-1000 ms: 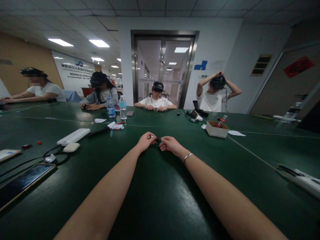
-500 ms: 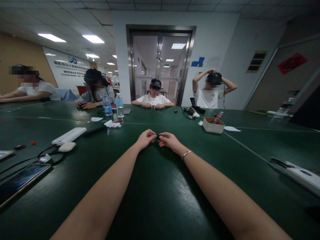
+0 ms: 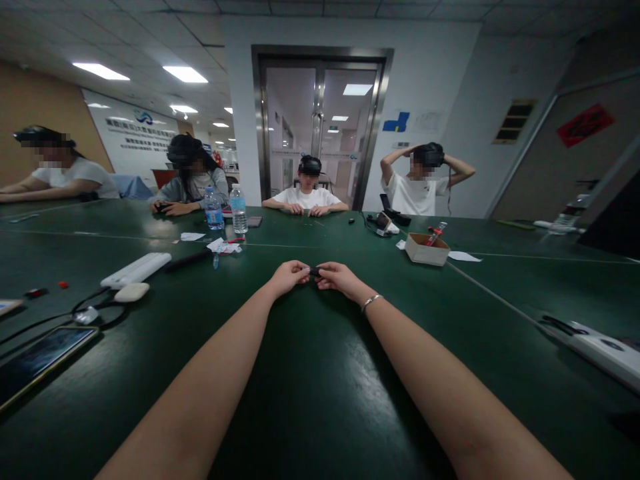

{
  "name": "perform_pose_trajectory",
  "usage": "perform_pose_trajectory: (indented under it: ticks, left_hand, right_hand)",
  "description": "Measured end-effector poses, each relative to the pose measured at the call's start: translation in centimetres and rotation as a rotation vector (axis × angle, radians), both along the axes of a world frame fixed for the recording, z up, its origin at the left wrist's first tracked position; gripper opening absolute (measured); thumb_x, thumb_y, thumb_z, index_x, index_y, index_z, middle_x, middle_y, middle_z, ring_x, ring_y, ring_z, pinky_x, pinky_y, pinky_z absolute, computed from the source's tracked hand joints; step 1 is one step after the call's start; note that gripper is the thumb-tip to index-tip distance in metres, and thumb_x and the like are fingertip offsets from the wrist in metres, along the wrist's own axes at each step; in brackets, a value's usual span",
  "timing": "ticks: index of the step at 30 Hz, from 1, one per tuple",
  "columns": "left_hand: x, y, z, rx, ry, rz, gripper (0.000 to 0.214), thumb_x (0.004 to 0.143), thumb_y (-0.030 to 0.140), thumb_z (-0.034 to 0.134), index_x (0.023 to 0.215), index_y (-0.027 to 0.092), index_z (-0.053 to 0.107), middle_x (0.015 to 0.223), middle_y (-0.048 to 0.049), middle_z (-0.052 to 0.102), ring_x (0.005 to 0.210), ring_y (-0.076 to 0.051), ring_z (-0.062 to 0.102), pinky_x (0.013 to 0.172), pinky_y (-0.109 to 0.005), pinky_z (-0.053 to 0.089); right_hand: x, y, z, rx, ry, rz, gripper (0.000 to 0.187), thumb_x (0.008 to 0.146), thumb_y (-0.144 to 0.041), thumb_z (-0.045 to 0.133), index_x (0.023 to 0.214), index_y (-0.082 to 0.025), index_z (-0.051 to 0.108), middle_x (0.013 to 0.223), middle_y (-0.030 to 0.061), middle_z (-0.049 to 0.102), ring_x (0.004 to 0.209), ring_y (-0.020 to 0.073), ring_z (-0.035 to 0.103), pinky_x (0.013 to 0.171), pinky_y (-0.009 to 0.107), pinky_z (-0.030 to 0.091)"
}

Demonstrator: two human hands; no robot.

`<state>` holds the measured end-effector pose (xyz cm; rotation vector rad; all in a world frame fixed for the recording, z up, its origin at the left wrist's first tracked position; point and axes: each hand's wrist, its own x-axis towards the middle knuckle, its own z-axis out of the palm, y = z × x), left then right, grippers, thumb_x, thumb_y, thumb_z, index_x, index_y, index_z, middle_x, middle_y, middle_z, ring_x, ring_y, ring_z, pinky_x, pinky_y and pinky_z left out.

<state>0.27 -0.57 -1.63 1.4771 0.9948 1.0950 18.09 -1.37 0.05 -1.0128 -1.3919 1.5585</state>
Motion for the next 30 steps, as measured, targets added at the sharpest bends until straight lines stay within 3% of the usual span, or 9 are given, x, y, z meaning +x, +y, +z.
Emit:
perform_pose_trajectory:
  ticks: [6,18,24,30]
  left_hand:
    - [0.1,0.0,-0.4,0.067,0.116,-0.016,0.02,0.076,0.029,0.059,0.084,0.012,0.054,0.065,-0.0029,0.061,0.061,-0.011,0.059,0.062,-0.026,0.047]
    - [-0.2,-1.0,0.4,0.325,0.601,0.076,0.033,0.083,0.046,0.038,0.078,0.019,0.056,0.064,0.0011,0.057,0.06,-0.013,0.054,0.06,-0.025,0.04]
    - [-0.1,-0.7,0.3,0.426,0.625,0.16,0.039,0.082,0.046,0.037,0.068,0.017,0.059,0.077,-0.0042,0.054,0.069,-0.015,0.051,0.067,-0.027,0.038]
    - [-0.4,0.2,-0.3,0.308,0.541,0.158,0.049,0.08,0.055,0.034,0.062,0.017,0.059,0.066,-0.0036,0.055,0.061,-0.016,0.051,0.061,-0.027,0.038]
  right_hand:
    - [0.0,0.0,-0.4,0.023,0.009,-0.017,0.015,0.089,0.0,0.043,0.1,-0.007,0.05,0.062,0.0052,0.062,0.049,0.0095,0.061,0.051,0.017,0.054]
    - [0.1,0.1,-0.4,0.035,-0.004,-0.002,0.015,0.088,-0.001,0.045,0.101,-0.007,0.051,0.063,0.0053,0.062,0.049,0.0094,0.061,0.051,0.016,0.053]
    - [0.2,0.1,-0.5,0.045,0.0,0.005,0.014,0.088,-0.001,0.046,0.1,-0.008,0.051,0.065,0.0048,0.062,0.05,0.0091,0.061,0.051,0.017,0.054]
    - [0.2,0.0,-0.4,0.069,-0.009,0.025,0.017,0.087,-0.002,0.05,0.102,-0.01,0.053,0.065,0.0025,0.061,0.051,0.0093,0.061,0.052,0.017,0.055]
